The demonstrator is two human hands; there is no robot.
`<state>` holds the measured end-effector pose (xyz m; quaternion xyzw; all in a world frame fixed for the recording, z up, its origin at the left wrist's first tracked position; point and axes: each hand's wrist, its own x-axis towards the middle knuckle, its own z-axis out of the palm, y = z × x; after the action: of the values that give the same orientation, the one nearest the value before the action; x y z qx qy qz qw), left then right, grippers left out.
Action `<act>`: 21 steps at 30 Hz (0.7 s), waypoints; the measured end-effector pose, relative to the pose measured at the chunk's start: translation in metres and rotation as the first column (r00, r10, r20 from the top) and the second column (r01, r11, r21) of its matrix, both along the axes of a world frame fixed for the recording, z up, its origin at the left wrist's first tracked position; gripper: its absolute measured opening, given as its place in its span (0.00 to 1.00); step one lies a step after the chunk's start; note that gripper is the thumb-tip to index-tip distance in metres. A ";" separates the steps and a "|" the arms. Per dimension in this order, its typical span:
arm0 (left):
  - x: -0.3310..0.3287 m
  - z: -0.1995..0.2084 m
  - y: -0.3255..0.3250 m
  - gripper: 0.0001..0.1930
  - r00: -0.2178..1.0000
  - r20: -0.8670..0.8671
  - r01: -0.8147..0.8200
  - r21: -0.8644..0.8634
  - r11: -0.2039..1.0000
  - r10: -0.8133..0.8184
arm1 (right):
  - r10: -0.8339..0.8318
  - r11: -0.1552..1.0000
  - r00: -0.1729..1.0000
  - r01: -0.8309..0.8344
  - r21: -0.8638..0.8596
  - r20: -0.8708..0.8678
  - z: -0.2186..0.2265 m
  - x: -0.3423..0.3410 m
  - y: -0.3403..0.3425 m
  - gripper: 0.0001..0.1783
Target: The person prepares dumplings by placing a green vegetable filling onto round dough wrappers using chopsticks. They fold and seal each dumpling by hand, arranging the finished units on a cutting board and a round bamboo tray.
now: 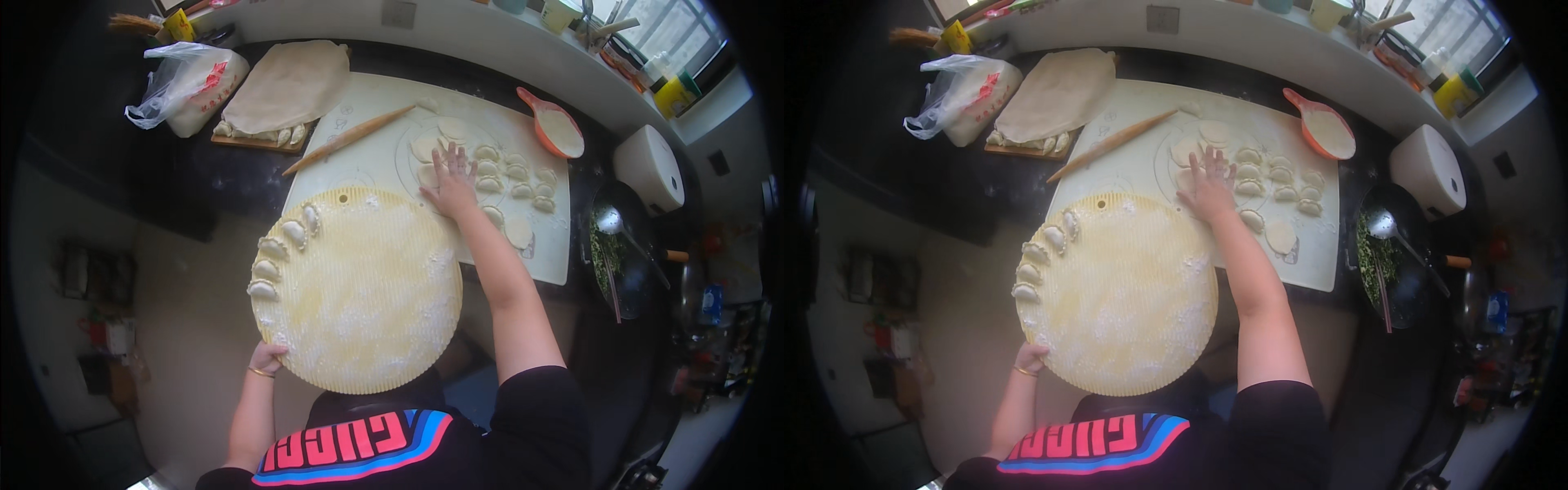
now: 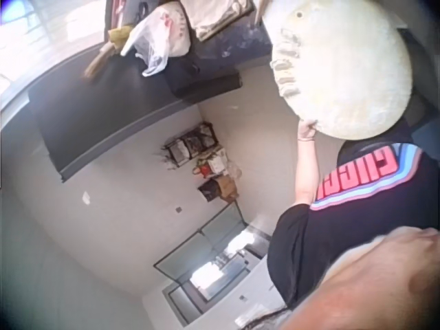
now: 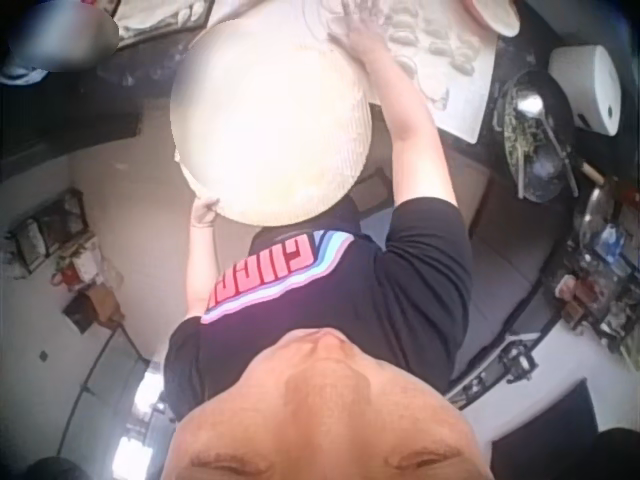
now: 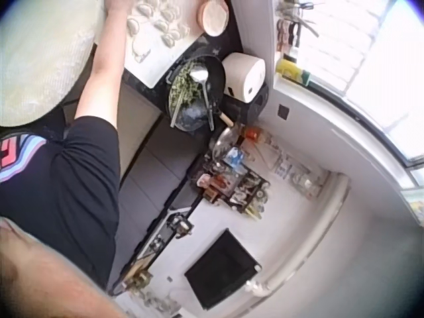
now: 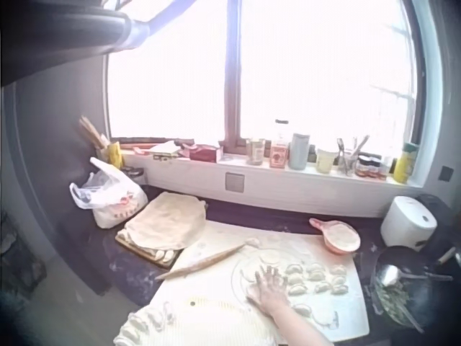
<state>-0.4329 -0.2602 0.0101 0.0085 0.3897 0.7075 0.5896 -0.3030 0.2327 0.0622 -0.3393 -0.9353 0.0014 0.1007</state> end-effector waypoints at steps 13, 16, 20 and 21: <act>0.016 0.024 0.038 0.40 0.995 -0.041 -0.096 -0.049 0.994 0.094 | -0.238 0.971 0.971 0.238 -0.018 -0.017 -0.002 -0.114 0.059 0.37; 0.007 0.019 0.049 0.40 0.996 -0.042 -0.076 -0.062 0.995 0.073 | -0.255 0.967 0.966 0.254 -0.009 -0.034 0.003 -0.099 0.067 0.36; -0.005 0.023 0.077 0.39 1.000 -0.023 -0.014 -0.025 1.000 0.014 | -0.117 0.983 0.859 0.028 -0.182 -0.499 0.013 0.005 0.074 0.30; -0.012 0.017 0.086 0.38 0.999 -0.033 0.001 0.011 1.000 0.000 | -0.134 0.976 0.889 0.041 -0.215 -0.438 0.022 0.035 0.066 0.27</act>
<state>-0.4449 -0.1742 0.0266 0.0234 0.3952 0.7092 0.5833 -0.2678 0.2982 0.0847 -0.3800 -0.8653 0.1694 0.2795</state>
